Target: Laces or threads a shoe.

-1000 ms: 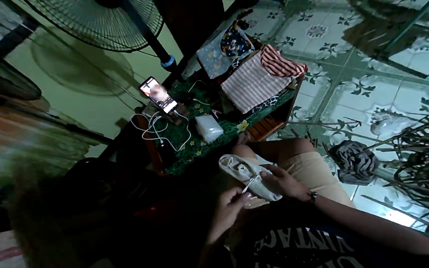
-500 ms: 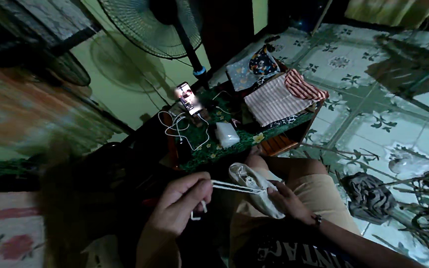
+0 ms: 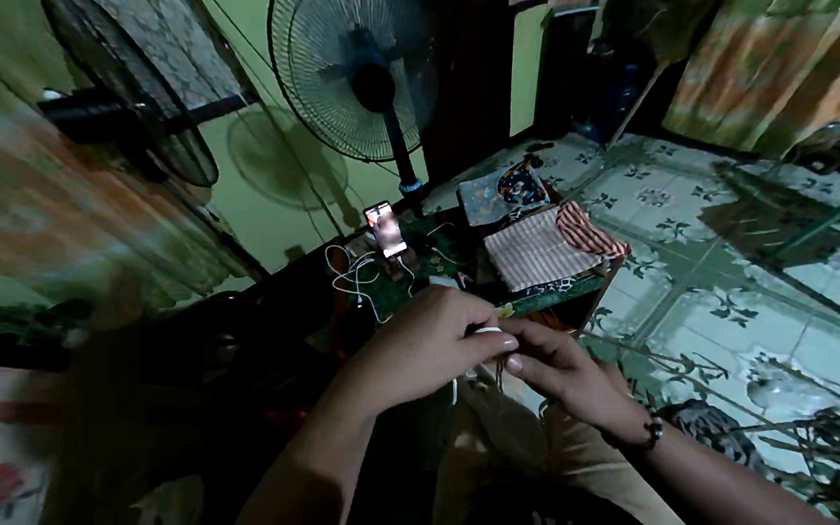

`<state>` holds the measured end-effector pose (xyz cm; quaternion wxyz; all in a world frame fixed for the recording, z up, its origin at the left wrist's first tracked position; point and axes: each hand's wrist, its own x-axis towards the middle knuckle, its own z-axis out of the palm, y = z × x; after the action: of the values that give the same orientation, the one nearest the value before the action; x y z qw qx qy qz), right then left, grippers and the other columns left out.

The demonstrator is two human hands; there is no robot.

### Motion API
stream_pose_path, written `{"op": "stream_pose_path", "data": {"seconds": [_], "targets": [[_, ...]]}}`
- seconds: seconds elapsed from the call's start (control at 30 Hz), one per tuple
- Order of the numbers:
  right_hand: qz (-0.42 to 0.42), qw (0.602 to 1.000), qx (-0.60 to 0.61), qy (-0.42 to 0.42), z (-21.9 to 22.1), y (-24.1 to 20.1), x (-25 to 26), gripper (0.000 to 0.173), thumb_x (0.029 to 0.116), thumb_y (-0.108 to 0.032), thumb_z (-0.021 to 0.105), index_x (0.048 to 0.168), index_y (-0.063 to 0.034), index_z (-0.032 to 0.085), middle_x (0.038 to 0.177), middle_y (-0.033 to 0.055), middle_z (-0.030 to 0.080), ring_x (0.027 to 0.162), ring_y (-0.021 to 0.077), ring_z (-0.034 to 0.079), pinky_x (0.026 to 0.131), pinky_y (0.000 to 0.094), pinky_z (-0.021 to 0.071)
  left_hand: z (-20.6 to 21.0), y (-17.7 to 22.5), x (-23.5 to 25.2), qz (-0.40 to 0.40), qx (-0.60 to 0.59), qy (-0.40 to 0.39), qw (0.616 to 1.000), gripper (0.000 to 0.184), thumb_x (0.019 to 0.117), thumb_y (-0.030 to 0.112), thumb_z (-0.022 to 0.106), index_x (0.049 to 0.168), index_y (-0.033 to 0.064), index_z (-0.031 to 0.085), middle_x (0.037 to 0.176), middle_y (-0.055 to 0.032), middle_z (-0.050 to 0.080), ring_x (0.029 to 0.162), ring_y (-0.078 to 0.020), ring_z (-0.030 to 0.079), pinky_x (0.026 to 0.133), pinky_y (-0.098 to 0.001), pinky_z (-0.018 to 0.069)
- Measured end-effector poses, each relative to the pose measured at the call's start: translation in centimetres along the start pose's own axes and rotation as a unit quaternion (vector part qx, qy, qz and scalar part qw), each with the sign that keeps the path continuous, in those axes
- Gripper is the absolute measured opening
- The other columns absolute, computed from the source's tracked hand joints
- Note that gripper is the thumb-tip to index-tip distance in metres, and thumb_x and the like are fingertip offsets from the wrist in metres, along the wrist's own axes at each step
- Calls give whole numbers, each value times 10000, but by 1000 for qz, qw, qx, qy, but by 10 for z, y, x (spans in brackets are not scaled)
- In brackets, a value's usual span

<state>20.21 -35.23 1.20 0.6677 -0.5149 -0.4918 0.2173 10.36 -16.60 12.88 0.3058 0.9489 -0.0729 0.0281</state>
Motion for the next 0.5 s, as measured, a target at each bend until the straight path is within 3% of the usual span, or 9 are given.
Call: {"op": "stream_pose_path", "data": {"seconds": [0.07,0.13,0.2,0.37,0.5], "targets": [[-17,1000,17,15,3,-6,3,196,1024,-169,618,1089,-9,712,985,-15,747,910,51,697,840,252,589,-4,7,5,6,29,5,1000,260,952,332,712,764,154,688,634,77,581,581,0,538,534,-196,443],[-18,999,33,34,1,-6,2,191,1028,-153,606,1009,-20,743,899,-8,755,839,63,707,790,259,597,-10,12,6,6,43,8,999,233,947,320,722,771,169,702,650,78,609,590,-1,561,532,-197,460],[-16,997,55,52,-2,-5,0,222,1041,-158,581,1002,-21,751,892,17,758,834,92,712,787,281,599,-14,14,5,10,45,14,999,204,943,310,728,785,180,724,651,79,627,567,0,570,502,-189,474],[-11,988,140,63,-5,-9,-3,231,1045,-161,582,1102,-4,741,1012,98,760,920,194,741,871,384,624,-15,15,7,21,12,38,999,118,919,280,754,841,192,749,720,90,679,635,2,625,569,-191,533],[-56,990,76,100,-9,-17,-2,188,1015,-190,631,1076,-74,766,1083,29,734,988,116,691,898,319,592,-14,14,10,46,-33,70,996,102,878,231,796,828,165,736,724,70,684,641,-8,639,567,-186,549]]}}
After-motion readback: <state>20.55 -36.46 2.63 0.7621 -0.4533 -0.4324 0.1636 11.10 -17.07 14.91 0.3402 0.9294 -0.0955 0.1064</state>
